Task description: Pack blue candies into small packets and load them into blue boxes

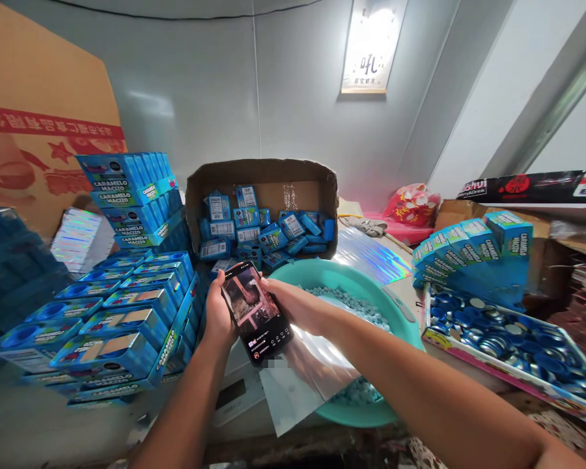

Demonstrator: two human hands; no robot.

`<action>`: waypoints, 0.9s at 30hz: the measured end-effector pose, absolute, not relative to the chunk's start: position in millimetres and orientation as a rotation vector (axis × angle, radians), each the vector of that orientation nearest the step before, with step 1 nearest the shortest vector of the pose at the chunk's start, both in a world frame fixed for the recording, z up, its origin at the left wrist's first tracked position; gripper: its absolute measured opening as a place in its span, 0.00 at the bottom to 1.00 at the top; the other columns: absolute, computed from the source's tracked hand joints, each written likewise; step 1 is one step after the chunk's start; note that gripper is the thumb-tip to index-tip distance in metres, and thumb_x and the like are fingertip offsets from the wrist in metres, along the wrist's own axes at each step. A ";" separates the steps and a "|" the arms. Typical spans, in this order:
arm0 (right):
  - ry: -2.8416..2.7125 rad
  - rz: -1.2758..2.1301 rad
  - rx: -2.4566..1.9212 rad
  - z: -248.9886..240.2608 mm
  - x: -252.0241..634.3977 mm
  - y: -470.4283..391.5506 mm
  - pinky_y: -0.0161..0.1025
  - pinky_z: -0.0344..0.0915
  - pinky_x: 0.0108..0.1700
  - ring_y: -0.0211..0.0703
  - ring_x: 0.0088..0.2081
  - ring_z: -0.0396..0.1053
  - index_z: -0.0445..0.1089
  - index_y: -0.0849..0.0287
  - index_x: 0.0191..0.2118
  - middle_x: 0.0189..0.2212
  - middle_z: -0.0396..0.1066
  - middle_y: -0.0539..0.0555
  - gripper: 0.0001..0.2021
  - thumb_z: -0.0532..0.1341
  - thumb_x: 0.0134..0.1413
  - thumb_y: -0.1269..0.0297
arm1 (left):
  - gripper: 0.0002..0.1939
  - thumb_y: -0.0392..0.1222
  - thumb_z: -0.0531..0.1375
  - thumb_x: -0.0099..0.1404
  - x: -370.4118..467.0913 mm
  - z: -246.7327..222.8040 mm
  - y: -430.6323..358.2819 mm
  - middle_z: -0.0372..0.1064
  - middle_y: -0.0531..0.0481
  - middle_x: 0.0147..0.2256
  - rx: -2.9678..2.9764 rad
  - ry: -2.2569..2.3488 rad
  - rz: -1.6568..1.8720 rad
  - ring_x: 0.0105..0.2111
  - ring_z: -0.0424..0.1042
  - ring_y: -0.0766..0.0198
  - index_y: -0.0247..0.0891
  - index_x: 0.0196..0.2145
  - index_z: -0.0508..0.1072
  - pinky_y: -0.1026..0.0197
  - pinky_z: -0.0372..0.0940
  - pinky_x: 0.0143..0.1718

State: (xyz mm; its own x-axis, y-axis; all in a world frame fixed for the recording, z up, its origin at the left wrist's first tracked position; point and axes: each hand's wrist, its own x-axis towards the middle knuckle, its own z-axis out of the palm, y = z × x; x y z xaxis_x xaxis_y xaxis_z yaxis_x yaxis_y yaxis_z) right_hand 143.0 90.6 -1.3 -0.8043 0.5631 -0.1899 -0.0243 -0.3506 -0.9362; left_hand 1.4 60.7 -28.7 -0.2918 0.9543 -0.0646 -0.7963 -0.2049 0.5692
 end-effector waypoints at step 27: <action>-1.498 2.219 -0.689 -0.3 142.5 89.7 0.45 0.64 0.58 0.47 0.47 0.75 0.67 0.57 0.60 0.44 0.78 0.57 0.24 0.51 0.67 0.50 | 0.21 0.54 0.58 0.64 1.0 -30.4 61.0 0.77 0.45 0.34 0.330 0.602 1.763 0.39 0.78 0.51 0.37 0.49 0.72 0.52 0.72 0.42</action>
